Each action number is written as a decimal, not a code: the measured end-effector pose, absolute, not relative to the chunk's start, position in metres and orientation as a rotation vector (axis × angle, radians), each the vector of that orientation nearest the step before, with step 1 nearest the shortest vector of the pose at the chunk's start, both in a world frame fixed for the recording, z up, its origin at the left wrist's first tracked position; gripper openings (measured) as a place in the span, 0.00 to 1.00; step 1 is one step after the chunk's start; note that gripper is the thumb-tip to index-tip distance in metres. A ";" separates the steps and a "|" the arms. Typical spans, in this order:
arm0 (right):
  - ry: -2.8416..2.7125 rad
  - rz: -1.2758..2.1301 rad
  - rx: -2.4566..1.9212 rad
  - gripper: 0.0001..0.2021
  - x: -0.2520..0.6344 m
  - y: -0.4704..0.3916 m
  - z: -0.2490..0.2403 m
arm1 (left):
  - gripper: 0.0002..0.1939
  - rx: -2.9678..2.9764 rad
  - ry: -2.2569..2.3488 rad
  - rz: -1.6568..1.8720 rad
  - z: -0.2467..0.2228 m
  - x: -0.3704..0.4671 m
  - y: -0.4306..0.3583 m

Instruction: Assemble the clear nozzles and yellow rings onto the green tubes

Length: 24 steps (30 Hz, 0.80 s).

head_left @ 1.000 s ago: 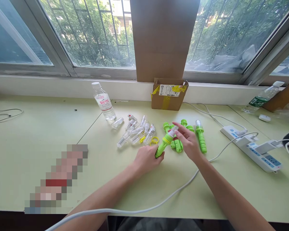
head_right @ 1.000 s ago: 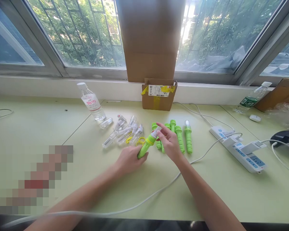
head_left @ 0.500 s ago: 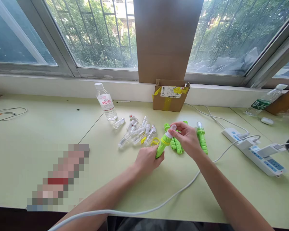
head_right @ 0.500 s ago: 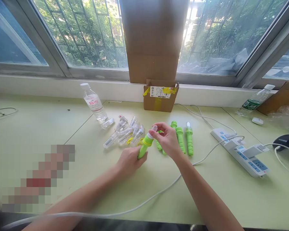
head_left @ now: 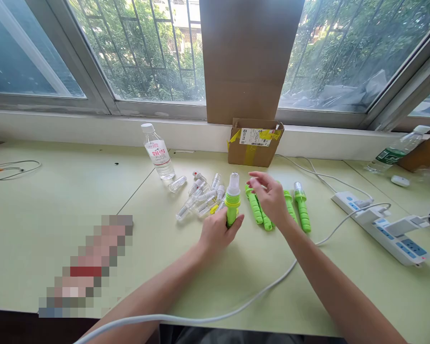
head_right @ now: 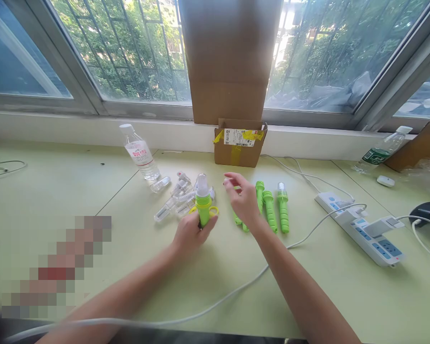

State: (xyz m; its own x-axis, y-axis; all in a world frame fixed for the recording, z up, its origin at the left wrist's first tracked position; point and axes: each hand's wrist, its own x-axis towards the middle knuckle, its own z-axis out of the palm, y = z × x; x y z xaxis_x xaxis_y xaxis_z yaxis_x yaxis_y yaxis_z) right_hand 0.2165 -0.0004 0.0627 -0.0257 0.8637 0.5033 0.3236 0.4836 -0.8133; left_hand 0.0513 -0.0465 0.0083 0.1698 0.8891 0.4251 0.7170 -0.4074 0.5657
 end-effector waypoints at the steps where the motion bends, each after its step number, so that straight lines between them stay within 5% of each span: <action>1: -1.741 0.437 -1.074 0.13 0.217 0.004 0.056 | 0.20 2.204 1.556 1.099 0.008 0.051 -0.046; 8: -2.624 -0.103 -0.936 0.09 0.197 0.010 0.030 | 0.18 2.235 1.461 1.226 0.009 0.051 -0.049; 24: -2.743 -0.234 -0.807 0.11 0.185 0.015 0.017 | 0.17 2.204 1.465 1.269 0.010 0.051 -0.050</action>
State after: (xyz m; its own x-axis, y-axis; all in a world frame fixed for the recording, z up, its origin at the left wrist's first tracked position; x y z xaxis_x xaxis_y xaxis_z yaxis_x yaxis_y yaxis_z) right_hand 0.1846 0.0146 0.0167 -0.8077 0.5061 0.3025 0.5501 0.8315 0.0776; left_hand 0.0511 -0.0504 0.0104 0.1371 0.8303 0.5402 0.6528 -0.4859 0.5811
